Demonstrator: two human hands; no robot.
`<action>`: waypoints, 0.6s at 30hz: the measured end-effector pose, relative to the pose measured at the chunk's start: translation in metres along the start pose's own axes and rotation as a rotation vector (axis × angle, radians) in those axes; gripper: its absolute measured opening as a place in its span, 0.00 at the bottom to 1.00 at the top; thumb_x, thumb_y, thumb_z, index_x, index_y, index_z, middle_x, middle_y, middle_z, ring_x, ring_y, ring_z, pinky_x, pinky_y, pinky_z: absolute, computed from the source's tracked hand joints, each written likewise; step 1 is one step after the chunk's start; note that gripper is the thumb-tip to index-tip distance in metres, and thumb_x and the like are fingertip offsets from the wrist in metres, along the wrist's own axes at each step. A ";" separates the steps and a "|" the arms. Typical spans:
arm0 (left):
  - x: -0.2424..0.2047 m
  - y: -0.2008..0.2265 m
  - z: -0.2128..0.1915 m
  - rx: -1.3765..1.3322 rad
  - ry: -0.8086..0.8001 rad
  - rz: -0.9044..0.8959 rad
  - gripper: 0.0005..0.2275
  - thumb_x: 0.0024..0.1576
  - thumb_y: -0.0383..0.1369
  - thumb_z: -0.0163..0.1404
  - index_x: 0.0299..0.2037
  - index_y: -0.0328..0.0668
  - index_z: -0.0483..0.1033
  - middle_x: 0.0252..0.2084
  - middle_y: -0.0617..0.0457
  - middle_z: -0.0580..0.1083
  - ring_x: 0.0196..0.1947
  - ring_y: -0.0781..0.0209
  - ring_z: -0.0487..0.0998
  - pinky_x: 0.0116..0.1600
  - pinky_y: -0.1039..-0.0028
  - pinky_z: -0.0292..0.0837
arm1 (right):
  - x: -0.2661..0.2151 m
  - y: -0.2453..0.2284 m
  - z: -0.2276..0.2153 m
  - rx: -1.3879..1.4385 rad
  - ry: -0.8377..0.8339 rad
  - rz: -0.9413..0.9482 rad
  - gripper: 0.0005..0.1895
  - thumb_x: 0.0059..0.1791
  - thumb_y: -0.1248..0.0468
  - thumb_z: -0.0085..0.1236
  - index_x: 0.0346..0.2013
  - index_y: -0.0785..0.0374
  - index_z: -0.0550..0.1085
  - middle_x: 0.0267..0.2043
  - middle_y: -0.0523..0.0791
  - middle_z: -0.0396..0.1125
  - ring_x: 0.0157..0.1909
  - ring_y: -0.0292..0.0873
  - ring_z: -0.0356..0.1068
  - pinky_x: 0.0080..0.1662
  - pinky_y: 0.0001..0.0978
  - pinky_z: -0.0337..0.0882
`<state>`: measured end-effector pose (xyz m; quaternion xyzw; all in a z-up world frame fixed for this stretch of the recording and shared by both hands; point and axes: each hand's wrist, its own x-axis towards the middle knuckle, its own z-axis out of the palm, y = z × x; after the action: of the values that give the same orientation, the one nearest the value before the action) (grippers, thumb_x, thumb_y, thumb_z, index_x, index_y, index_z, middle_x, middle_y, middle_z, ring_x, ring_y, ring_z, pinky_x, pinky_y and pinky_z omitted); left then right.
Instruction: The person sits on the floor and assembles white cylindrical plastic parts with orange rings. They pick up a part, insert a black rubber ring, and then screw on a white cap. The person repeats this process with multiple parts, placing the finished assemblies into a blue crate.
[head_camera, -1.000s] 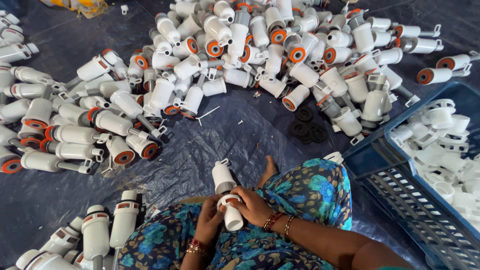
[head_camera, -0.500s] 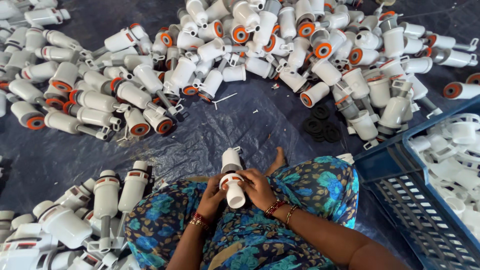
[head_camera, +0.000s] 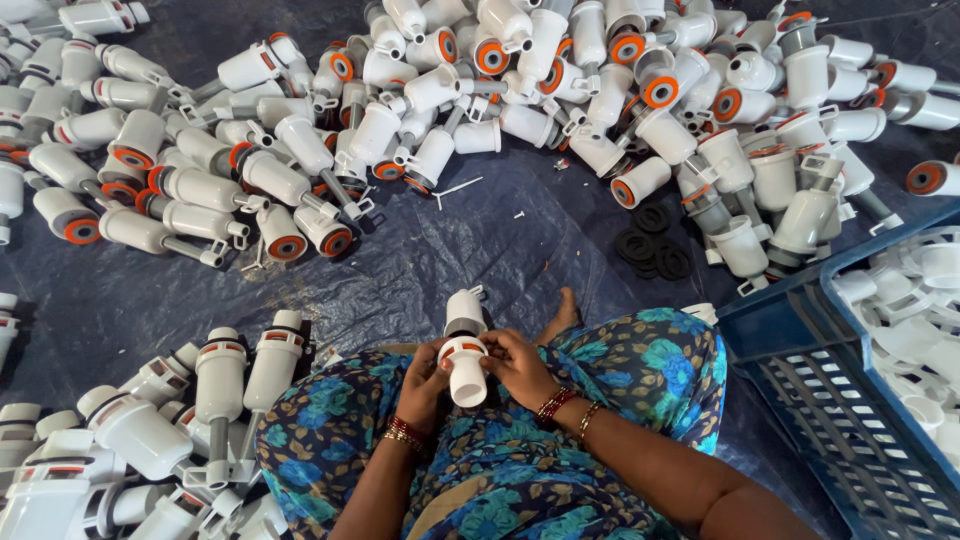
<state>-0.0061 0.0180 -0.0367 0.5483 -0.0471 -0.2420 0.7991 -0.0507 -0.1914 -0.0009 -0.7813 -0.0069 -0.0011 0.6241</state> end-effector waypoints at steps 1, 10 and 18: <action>-0.001 0.002 0.002 0.007 -0.002 -0.012 0.22 0.60 0.41 0.56 0.59 0.35 0.70 0.54 0.48 0.75 0.53 0.57 0.77 0.59 0.65 0.73 | 0.000 0.003 0.000 0.009 0.000 0.006 0.22 0.52 0.58 0.59 0.57 0.66 0.71 0.52 0.47 0.66 0.54 0.43 0.72 0.55 0.34 0.76; -0.002 0.014 0.011 0.017 -0.214 0.074 0.44 0.45 0.45 0.68 0.69 0.39 0.55 0.63 0.46 0.68 0.64 0.52 0.69 0.66 0.59 0.67 | 0.005 0.022 -0.002 0.151 0.054 0.037 0.20 0.56 0.57 0.53 0.58 0.66 0.71 0.55 0.49 0.66 0.53 0.42 0.72 0.54 0.33 0.75; -0.003 0.013 0.008 0.118 -0.152 0.092 0.42 0.45 0.42 0.67 0.69 0.39 0.57 0.62 0.45 0.67 0.64 0.51 0.71 0.66 0.59 0.68 | 0.007 0.020 -0.001 0.232 -0.005 0.106 0.22 0.54 0.59 0.55 0.60 0.65 0.67 0.55 0.47 0.68 0.54 0.40 0.73 0.53 0.32 0.76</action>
<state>-0.0071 0.0166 -0.0209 0.5719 -0.1468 -0.2429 0.7697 -0.0435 -0.1970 -0.0204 -0.7032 0.0329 0.0346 0.7094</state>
